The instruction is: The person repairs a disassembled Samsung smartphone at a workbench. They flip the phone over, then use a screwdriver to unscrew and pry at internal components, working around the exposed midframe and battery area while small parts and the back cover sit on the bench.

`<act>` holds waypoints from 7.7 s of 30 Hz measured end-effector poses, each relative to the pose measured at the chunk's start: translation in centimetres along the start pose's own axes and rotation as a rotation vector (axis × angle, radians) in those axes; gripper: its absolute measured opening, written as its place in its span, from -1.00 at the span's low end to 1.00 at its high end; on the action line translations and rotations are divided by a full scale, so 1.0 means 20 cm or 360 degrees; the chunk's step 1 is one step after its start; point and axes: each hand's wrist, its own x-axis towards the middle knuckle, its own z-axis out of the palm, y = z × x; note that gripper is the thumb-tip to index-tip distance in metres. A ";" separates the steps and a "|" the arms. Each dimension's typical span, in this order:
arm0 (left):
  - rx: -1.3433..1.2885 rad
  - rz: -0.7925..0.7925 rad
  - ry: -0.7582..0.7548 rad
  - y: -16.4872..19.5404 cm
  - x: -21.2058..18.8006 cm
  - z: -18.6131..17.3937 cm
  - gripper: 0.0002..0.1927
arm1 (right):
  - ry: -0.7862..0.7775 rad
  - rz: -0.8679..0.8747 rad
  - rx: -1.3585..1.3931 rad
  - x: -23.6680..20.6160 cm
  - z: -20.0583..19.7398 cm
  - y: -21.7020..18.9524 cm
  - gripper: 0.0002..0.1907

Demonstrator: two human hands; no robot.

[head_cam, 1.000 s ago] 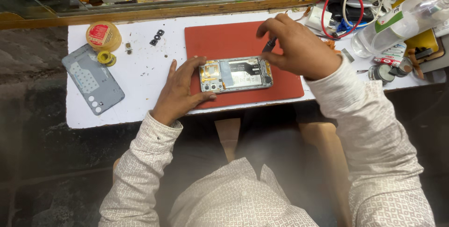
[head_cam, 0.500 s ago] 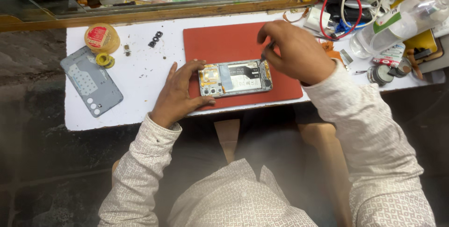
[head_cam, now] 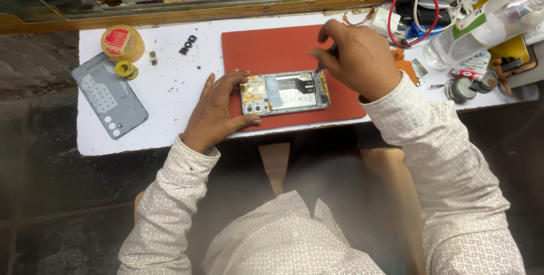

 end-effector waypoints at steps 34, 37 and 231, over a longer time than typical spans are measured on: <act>0.0091 0.0062 -0.0005 -0.03 -0.01 0.03 -0.02 | 0.0131 0.0145 0.0734 -0.19 0.04 0.08 -0.77; 0.0080 0.0064 0.0006 -0.02 -0.01 0.02 -0.04 | 0.0380 0.0142 0.0868 -0.23 0.09 0.12 -0.72; 0.0042 0.0225 0.0108 0.00 -0.02 0.02 -0.12 | 0.0213 0.0170 0.0590 -0.23 0.00 0.06 -0.93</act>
